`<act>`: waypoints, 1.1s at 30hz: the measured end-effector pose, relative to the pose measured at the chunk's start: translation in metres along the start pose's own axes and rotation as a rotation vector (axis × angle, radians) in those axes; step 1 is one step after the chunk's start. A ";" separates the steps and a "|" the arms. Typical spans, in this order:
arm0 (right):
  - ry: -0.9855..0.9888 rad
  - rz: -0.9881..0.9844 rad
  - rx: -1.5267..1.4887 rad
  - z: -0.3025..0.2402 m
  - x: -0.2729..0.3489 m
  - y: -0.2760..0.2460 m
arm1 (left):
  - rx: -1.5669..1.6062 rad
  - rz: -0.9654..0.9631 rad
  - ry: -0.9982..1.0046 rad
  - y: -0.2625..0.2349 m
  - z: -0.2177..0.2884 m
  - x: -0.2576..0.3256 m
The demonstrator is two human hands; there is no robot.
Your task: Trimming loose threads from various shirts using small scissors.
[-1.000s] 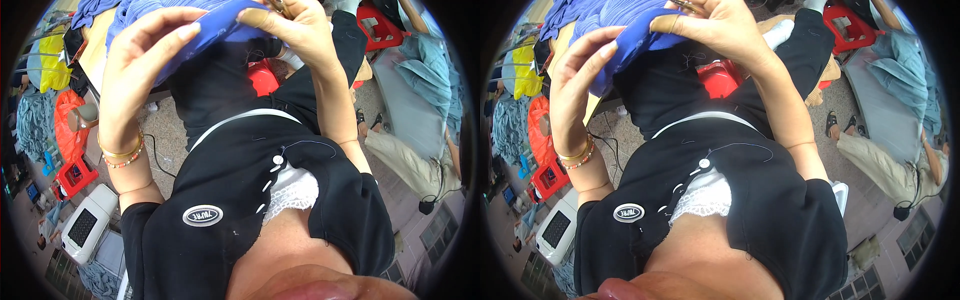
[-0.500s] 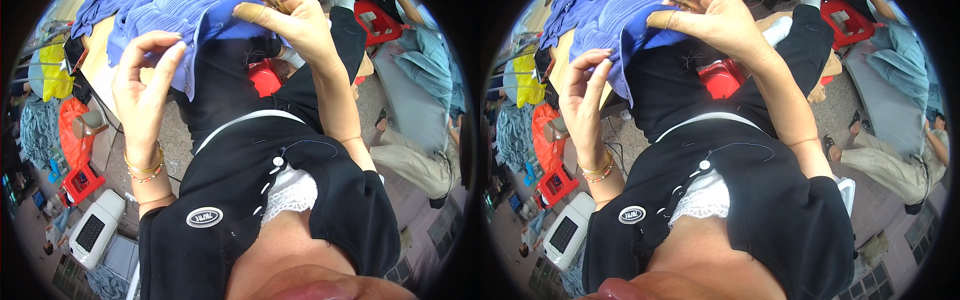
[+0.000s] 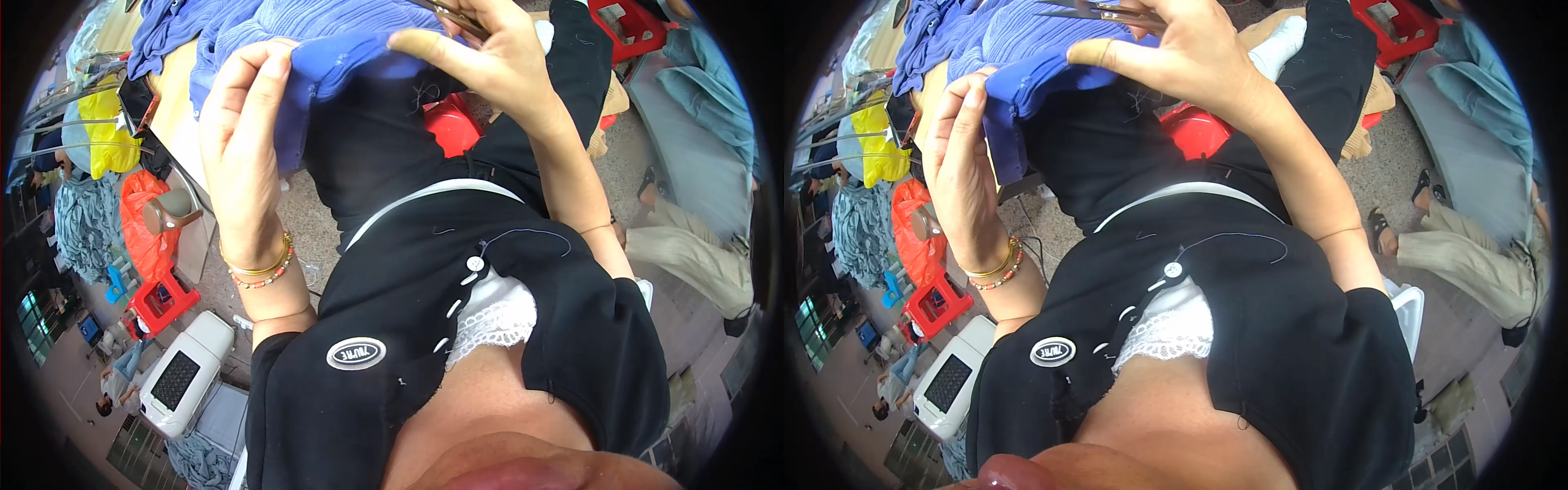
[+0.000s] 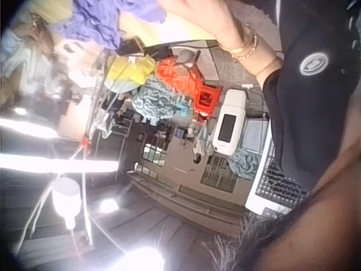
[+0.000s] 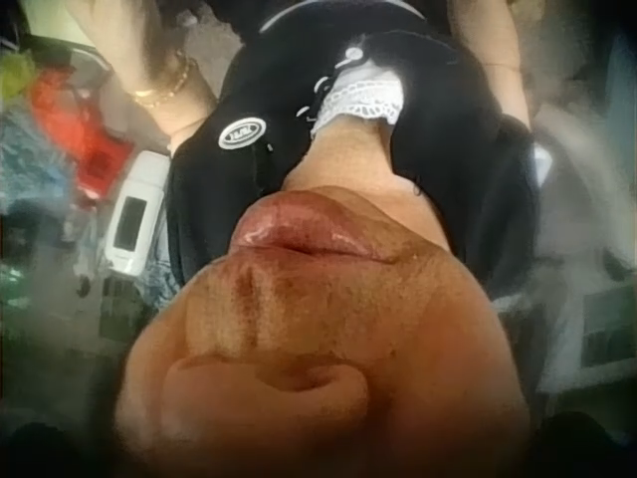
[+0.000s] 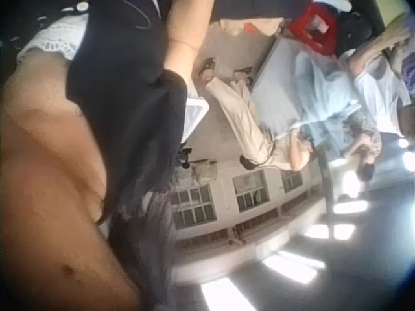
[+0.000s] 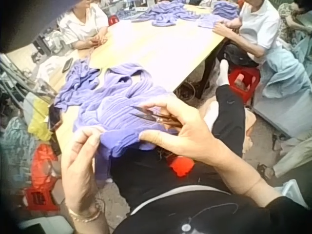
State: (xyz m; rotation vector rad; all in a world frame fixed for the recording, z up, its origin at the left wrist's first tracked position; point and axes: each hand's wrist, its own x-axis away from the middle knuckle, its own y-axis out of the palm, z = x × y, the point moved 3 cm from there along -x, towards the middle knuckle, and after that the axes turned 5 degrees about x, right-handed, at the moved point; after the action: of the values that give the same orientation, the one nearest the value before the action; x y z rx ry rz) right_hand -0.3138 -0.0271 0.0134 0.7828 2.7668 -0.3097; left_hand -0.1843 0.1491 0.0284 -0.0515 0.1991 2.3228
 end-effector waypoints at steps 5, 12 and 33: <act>-0.200 -0.041 0.182 -0.014 0.009 -0.006 | 0.113 0.044 -0.054 -0.011 -0.002 -0.003; -0.369 -0.053 0.217 -0.011 0.010 0.005 | 0.094 0.045 -0.031 -0.004 0.001 -0.003; 0.137 -0.242 -0.256 0.004 -0.005 0.023 | -0.104 -0.074 -0.013 -0.006 -0.002 -0.011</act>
State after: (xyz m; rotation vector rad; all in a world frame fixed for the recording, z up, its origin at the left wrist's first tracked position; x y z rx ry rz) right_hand -0.2965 -0.0120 0.0081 0.4225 2.9524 0.0588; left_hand -0.1729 0.1450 0.0272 -0.0945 0.0685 2.2576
